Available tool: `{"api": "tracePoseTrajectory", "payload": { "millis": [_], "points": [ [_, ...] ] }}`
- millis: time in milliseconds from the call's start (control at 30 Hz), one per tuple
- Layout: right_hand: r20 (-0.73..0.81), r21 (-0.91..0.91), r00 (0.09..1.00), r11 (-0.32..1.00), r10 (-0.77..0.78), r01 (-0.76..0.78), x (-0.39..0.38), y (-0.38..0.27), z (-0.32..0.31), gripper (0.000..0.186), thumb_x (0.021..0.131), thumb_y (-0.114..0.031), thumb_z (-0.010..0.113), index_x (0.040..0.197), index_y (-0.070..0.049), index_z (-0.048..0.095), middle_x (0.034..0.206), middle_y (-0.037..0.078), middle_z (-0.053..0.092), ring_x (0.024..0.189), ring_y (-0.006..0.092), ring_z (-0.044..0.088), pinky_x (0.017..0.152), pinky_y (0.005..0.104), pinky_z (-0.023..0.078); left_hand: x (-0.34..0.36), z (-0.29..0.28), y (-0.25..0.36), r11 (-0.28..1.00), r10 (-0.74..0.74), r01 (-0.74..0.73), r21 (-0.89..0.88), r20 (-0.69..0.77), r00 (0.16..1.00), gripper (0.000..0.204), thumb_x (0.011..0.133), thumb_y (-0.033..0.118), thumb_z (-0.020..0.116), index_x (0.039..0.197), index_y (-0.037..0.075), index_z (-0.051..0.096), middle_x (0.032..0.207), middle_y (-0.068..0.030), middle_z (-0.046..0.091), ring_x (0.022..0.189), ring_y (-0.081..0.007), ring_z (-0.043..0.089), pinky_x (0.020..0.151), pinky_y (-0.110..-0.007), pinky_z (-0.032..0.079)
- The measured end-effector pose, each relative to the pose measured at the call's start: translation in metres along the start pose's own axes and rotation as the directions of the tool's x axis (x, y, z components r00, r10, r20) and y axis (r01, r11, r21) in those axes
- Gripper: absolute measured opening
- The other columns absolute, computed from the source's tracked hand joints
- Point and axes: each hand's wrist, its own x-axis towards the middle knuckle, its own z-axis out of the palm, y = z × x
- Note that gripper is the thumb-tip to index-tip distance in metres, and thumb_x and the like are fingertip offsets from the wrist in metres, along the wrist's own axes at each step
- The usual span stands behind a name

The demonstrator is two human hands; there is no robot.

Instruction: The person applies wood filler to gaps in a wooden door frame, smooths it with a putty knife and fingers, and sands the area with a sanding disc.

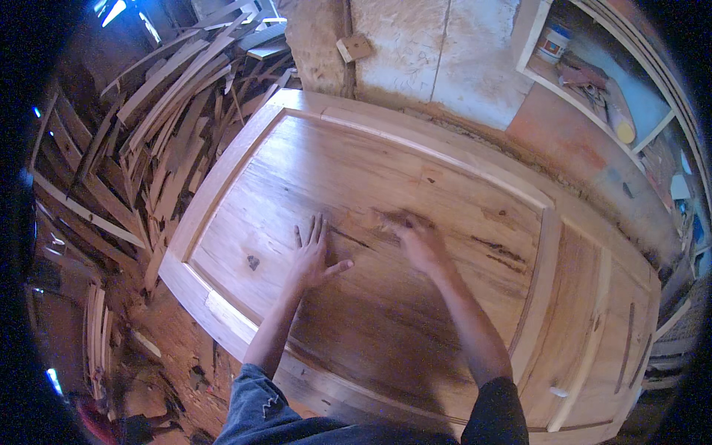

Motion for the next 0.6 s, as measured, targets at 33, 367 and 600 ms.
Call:
{"api": "tracePoseTrajectory", "payload": {
  "millis": [33,367,600],
  "points": [
    [0.090,0.007,0.995,1.000,0.030,-0.031,0.006,0.004,-0.014,0.046,0.091,-0.011,0.055,0.133,-0.029,0.061,0.132,0.013,0.060,0.120,0.0336,0.057,0.102,0.0492,0.045,-0.004,0.002,0.004,0.999,-0.010,0.009,0.035,0.014,1.000,0.129,0.075,0.080,0.059,0.148,-0.018,0.016,0.158,-0.0334,0.016,0.151,-0.0426,0.007,0.117,-0.064,0.001],
    [0.352,-0.093,0.927,0.981,-0.129,0.172,0.089,0.019,-0.038,0.050,0.093,-0.008,0.051,0.132,-0.037,0.062,0.141,0.016,0.053,0.138,0.0402,0.039,0.116,0.0561,0.025,0.004,0.027,0.034,0.992,-0.128,0.127,-0.016,-0.138,0.982,0.124,0.080,0.079,0.053,0.147,-0.019,0.018,0.158,-0.0326,0.018,0.151,-0.0419,0.010,0.117,-0.065,0.004],
    [0.340,-0.158,0.900,0.927,-0.271,0.339,0.110,0.019,-0.021,0.055,0.093,-0.004,0.047,0.136,-0.036,0.059,0.134,0.012,0.054,0.131,0.0351,0.045,0.117,0.0535,0.025,0.007,0.032,0.033,0.990,-0.142,0.142,-0.007,-0.148,0.979,0.122,0.080,0.079,0.052,0.147,-0.018,0.023,0.159,-0.0311,0.018,0.151,-0.0400,0.012,0.117,-0.066,0.006]
  ]
}}
